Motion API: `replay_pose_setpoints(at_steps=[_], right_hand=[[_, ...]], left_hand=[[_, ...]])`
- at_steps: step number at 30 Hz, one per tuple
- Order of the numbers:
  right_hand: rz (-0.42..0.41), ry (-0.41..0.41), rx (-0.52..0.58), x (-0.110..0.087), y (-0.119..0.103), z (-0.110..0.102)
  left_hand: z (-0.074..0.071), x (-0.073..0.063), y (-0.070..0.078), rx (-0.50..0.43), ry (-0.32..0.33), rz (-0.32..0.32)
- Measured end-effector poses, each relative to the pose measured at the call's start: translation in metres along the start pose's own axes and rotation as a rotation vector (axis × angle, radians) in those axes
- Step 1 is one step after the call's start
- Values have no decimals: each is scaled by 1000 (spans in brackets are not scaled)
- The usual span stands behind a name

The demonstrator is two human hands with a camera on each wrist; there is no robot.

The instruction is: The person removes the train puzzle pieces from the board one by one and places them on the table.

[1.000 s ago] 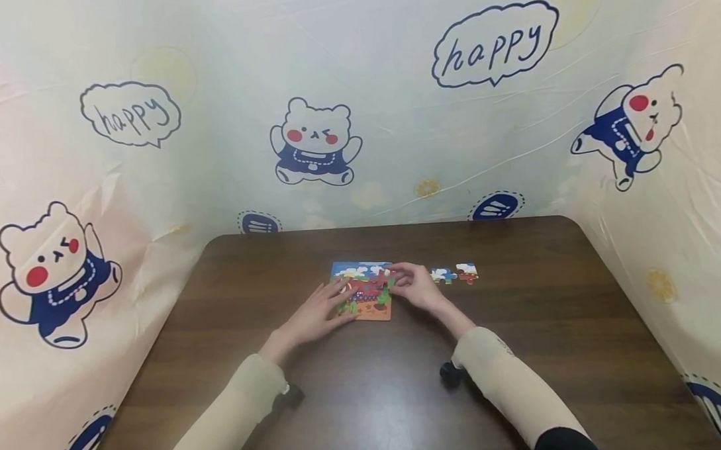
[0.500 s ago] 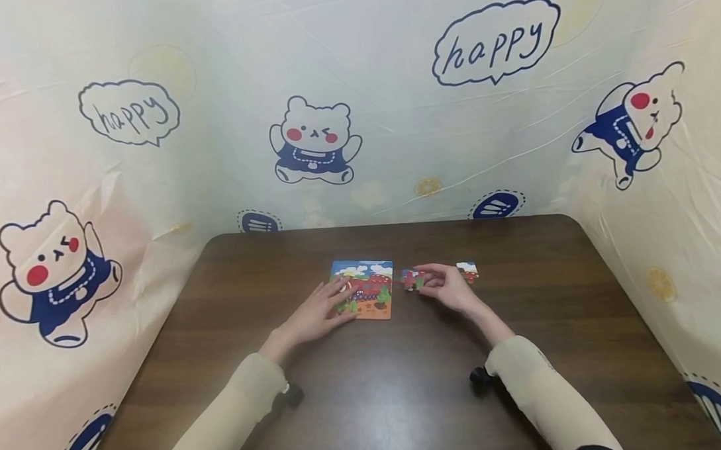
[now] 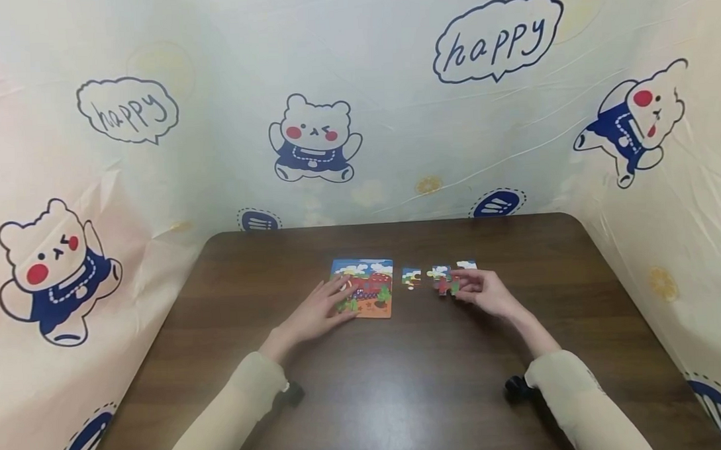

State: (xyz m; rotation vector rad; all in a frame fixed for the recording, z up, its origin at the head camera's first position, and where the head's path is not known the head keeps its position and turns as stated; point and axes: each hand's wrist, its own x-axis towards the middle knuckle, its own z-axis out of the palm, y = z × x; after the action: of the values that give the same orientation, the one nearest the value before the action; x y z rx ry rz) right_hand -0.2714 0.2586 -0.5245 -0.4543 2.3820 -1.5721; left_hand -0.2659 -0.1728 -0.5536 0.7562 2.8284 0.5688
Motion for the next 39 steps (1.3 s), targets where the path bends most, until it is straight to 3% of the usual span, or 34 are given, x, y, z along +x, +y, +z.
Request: replay_pose_setpoints(at_steps=[8, 16, 19, 28, 39], right_hand=[[71, -50, -121, -13, 10, -23], [-47, -92, -185, -14, 44, -42], [-59, -63, -227, -17, 41, -41], [48, 44, -390, -27, 17, -25], [84, 68, -425, -29, 12, -20]], left_hand=[[0, -1, -1, -5, -8, -13], [3, 0, -3, -4, -16, -25], [2, 1, -2, -6, -20, -25], [2, 1, -2, -5, -21, -35], [5, 1, -3, -14, -8, -31]])
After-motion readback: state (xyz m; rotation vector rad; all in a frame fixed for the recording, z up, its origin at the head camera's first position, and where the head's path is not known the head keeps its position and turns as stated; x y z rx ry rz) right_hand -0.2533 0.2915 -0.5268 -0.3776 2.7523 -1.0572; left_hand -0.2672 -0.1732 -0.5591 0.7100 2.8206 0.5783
